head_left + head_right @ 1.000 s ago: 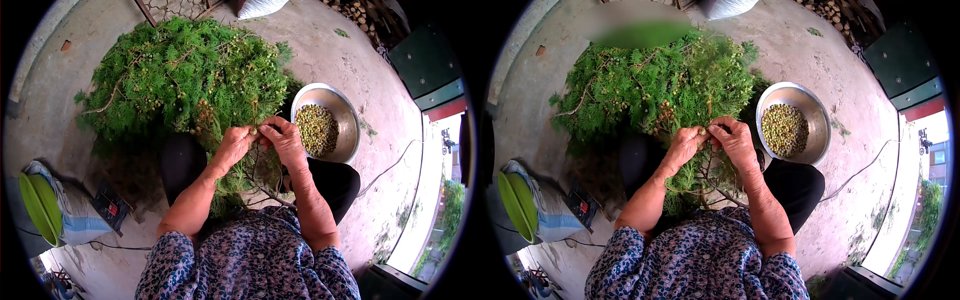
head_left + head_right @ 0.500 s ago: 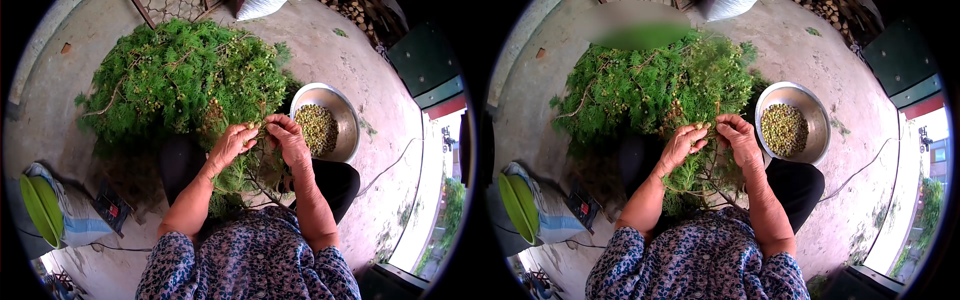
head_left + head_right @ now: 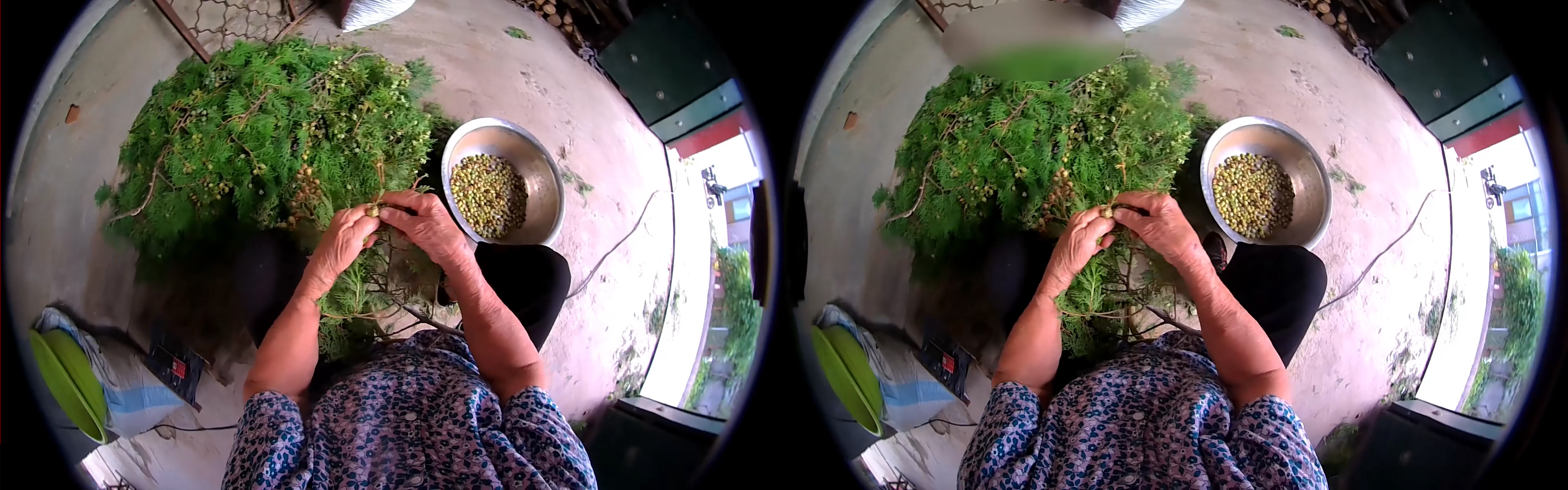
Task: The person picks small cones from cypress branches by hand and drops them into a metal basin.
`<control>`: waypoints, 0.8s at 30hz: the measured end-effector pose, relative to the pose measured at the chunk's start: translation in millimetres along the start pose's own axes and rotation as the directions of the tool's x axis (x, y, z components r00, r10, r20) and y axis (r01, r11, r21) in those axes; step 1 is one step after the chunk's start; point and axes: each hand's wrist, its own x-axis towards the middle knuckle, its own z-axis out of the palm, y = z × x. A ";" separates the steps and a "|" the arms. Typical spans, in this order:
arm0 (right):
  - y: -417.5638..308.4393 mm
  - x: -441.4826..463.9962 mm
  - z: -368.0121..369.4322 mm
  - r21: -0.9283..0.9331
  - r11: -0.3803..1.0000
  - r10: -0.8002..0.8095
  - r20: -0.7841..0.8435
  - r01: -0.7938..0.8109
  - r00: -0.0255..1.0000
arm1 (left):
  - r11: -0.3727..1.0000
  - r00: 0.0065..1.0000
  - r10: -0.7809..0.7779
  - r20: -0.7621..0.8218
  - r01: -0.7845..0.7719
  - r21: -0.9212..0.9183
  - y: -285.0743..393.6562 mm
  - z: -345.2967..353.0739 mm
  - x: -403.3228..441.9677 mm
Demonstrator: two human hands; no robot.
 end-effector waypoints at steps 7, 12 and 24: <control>4.6 -4.3 12.5 -0.401 0.885 -0.324 -0.165 0.237 0.932 | 0.985 0.949 0.164 -0.269 -0.174 -0.014 -5.2 15.7 3.7; 13.7 -4.9 13.1 0.138 0.989 -0.018 -0.271 0.058 0.962 | 0.993 0.961 0.094 -0.258 -0.108 -0.042 -1.1 18.9 5.6; 45.5 -1.8 -36.6 0.938 0.342 0.307 -0.171 0.059 0.936 | 0.953 0.964 0.057 -0.260 -0.130 -0.272 -6.0 23.1 6.6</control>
